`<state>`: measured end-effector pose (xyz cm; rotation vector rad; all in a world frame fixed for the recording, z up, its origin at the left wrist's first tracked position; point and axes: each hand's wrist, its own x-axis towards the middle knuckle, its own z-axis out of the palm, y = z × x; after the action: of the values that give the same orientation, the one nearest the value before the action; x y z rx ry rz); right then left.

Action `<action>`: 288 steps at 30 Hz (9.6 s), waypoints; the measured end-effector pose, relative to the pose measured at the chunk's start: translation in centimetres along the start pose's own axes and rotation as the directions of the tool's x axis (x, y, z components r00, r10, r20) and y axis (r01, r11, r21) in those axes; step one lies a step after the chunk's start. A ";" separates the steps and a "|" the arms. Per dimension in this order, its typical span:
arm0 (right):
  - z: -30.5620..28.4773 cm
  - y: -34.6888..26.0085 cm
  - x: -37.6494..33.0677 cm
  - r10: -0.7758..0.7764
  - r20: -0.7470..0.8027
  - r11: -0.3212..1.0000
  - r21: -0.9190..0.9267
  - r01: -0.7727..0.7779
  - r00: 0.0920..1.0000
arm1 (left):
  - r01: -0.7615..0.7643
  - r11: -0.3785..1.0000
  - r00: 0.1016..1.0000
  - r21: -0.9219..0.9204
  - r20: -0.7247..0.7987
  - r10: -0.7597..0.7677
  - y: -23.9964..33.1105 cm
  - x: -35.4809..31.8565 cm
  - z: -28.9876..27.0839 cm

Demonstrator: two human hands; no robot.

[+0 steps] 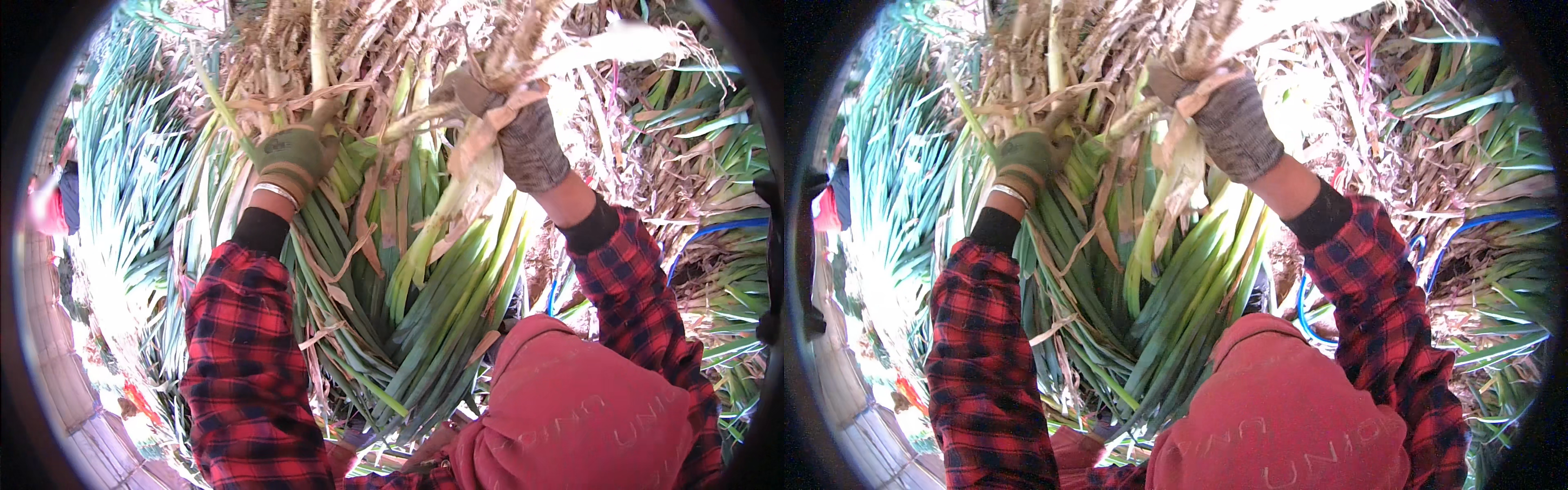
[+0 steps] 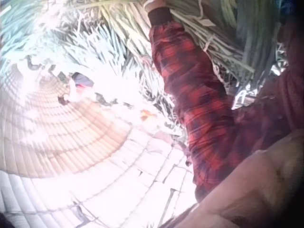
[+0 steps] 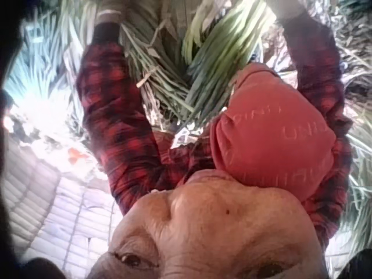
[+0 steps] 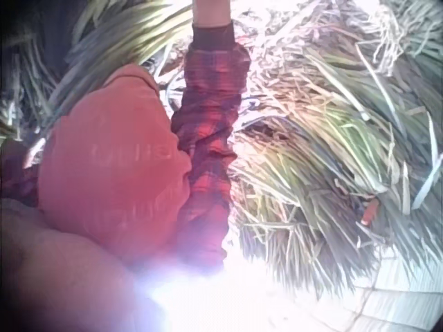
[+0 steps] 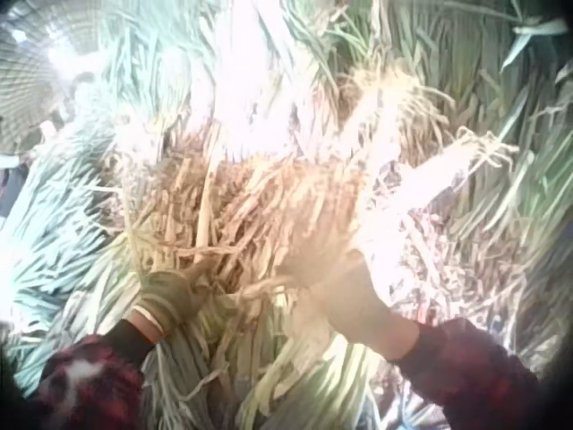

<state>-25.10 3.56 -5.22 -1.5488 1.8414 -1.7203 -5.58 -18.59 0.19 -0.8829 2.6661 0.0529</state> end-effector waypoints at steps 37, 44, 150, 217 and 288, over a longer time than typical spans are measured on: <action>7.9 -68.9 5.3 -0.623 -0.209 0.451 0.691 0.564 0.754 | 0.087 0.980 -0.167 -0.179 -0.972 -0.162 0.3 -62.7 -21.6; 18.8 -59.3 0.4 -0.252 0.576 -0.229 0.746 -0.626 0.778 | 0.554 0.790 0.571 -0.264 -0.570 -0.591 -4.3 -63.5 -18.5; -2.7 -9.0 -19.9 0.519 0.513 0.718 0.172 -0.675 0.683 | -0.134 0.672 0.931 -0.728 -0.325 -0.166 13.9 -12.5 8.9; -4.8 -8.9 -10.9 0.427 0.501 0.884 -0.057 -0.464 0.753 | -0.117 0.946 0.858 -0.303 0.449 0.250 13.1 -10.8 7.9; -1.3 -11.3 -13.0 0.594 0.746 0.708 -0.307 -0.636 0.301 | 0.374 0.884 0.906 -0.280 0.314 -0.284 7.0 -7.5 4.7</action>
<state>-14.17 16.61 -1.97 -1.0333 1.5006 -0.4913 -2.63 -8.02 -2.33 -1.3279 2.2550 0.5198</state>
